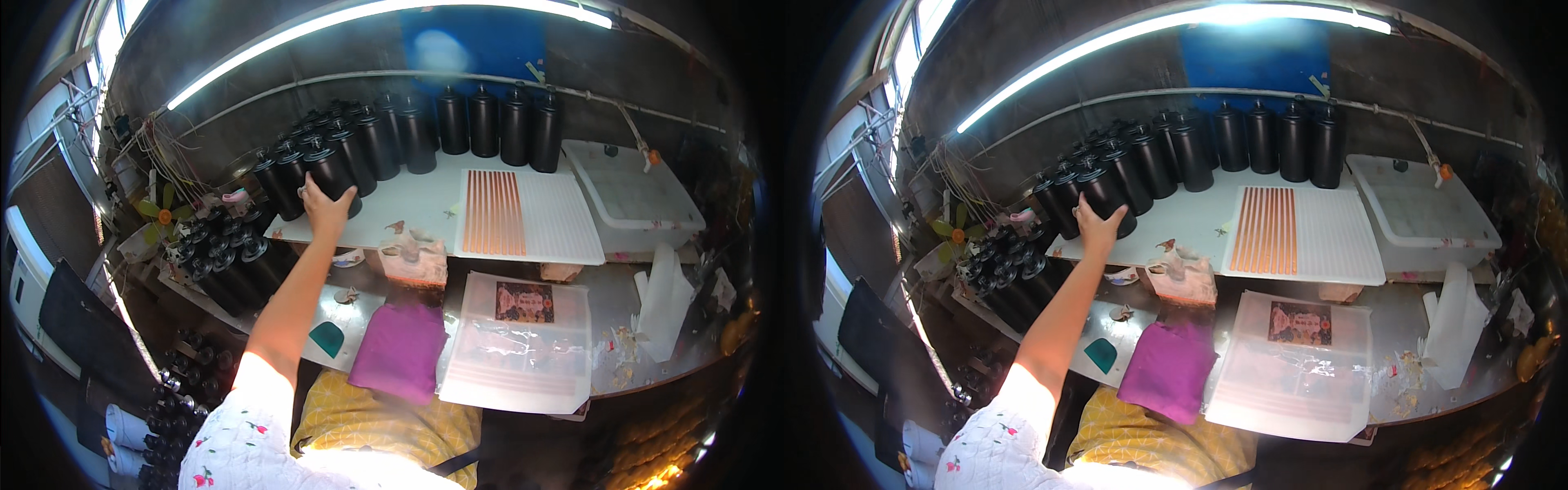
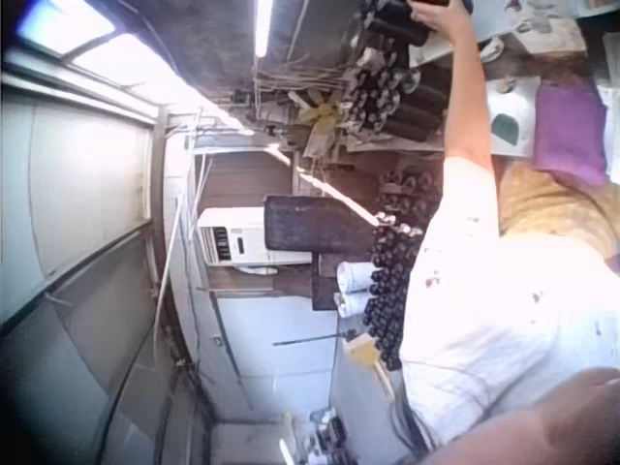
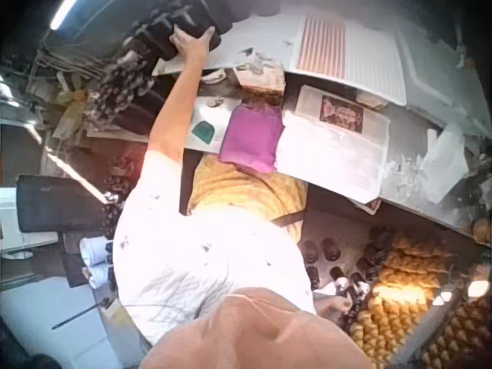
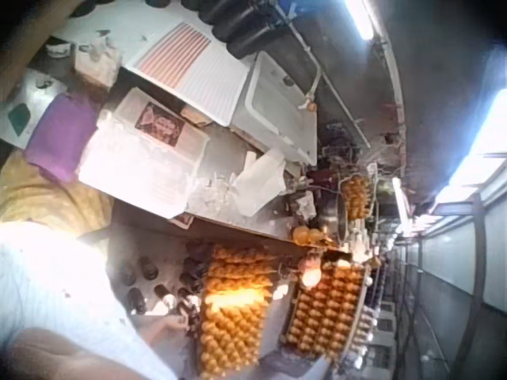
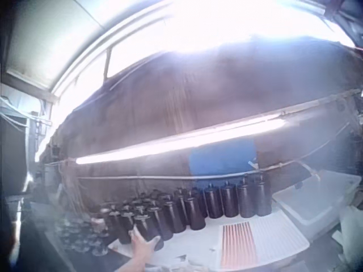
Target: The person applies decorative orange strips and printed labels to black cylindrical containers. They use a small blue plastic scraper to smooth the labels and ensure adhesion. The person handles the containers one at a time, rotating them to apply the decorations evenly.
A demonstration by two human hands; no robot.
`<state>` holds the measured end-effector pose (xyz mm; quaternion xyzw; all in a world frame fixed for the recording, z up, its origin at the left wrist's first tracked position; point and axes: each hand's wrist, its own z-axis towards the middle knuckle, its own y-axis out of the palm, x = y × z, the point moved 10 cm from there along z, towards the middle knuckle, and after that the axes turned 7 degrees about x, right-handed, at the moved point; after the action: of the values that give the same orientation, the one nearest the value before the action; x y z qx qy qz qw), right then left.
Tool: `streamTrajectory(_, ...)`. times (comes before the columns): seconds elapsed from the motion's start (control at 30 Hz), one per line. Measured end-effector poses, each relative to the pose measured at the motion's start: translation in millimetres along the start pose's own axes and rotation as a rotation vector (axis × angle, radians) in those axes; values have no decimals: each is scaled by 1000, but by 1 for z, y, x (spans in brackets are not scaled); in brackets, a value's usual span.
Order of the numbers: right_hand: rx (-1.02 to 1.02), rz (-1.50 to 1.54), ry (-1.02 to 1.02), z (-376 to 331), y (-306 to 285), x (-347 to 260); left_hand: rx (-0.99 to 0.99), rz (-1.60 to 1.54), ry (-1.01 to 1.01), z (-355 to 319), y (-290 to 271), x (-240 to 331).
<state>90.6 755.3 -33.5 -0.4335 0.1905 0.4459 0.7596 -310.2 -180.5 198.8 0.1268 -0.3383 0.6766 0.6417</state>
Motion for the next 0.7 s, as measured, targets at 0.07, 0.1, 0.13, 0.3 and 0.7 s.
streamTrajectory(0.07,30,138,24,-14,-11,-53,191,-3,-169,-3,32,39)
streamTrajectory(0.1,-59,198,2,-33,6,-81,235,83,-277,-4,16,14)
streamTrajectory(0.13,-113,262,-5,-52,13,-105,259,100,-291,-2,8,9)
streamTrajectory(0.3,-329,580,-114,-131,42,-230,202,-238,-160,-11,-14,23)
streamTrajectory(0.7,-1500,1009,-581,-393,39,-558,-1032,-783,-444,-215,-59,65)
